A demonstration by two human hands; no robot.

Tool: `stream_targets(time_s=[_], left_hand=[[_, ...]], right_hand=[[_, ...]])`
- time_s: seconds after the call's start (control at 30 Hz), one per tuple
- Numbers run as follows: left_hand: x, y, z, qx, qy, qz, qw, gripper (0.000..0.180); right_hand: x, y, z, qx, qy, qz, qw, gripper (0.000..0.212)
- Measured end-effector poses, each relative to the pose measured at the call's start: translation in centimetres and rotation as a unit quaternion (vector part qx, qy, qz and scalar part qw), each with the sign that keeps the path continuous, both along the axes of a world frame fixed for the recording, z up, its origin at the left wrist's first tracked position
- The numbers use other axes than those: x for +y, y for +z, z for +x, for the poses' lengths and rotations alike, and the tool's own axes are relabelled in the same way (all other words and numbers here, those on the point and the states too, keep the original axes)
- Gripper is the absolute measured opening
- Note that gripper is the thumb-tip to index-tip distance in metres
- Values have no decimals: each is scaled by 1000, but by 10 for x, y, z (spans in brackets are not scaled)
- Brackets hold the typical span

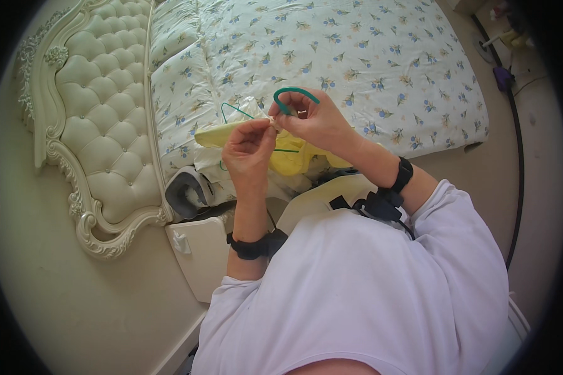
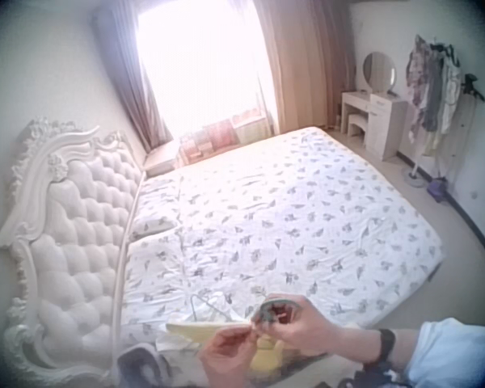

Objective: The person takes a yellow top and white pants from a wardrobe, places them on a bed, folds the pants, and uses a green hanger with clips to hang both garments back inside the wardrobe.

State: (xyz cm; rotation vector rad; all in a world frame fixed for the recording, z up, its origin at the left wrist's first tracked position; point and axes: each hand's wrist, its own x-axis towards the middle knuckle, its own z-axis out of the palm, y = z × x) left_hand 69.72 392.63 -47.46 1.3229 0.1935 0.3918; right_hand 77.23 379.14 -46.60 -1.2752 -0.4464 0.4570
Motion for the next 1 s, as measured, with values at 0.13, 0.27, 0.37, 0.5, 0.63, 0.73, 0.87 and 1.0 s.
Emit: stream_targets(time_s=[0.13, 0.27, 0.37, 0.5, 0.63, 0.73, 0.87, 1.0], left_hand=[[4, 5, -3, -13, -15, -5, 1000, 22], [30, 26, -2, -74, 63, 288, 953, 31], [61, 36, -15, -88, 71, 513, 851, 31], [80, 44, -44, 6, -1, 463, 886, 13], [119, 65, -85, 33, 128, 418, 899, 11], [156, 84, -140, 47, 222, 347, 910, 16], [180, 104, -224, 86, 299, 306, 900, 21], [200, 108, -316, 142, 316, 230, 910, 22]], right_hand=[[-2, 10, 1, -8, -10, -28, 1000, 11], [-5, 23, 9, -81, -18, -82, 993, 15], [-5, 55, 14, -117, 11, -84, 990, 15], [13, 79, 18, -269, 25, -88, 959, 17], [46, 105, 13, -443, -41, -79, 892, 25], [67, 118, -6, -512, -32, -112, 851, 24], [97, 89, -13, -585, -31, -184, 789, 20], [150, 49, -19, -465, 11, -229, 855, 19]])
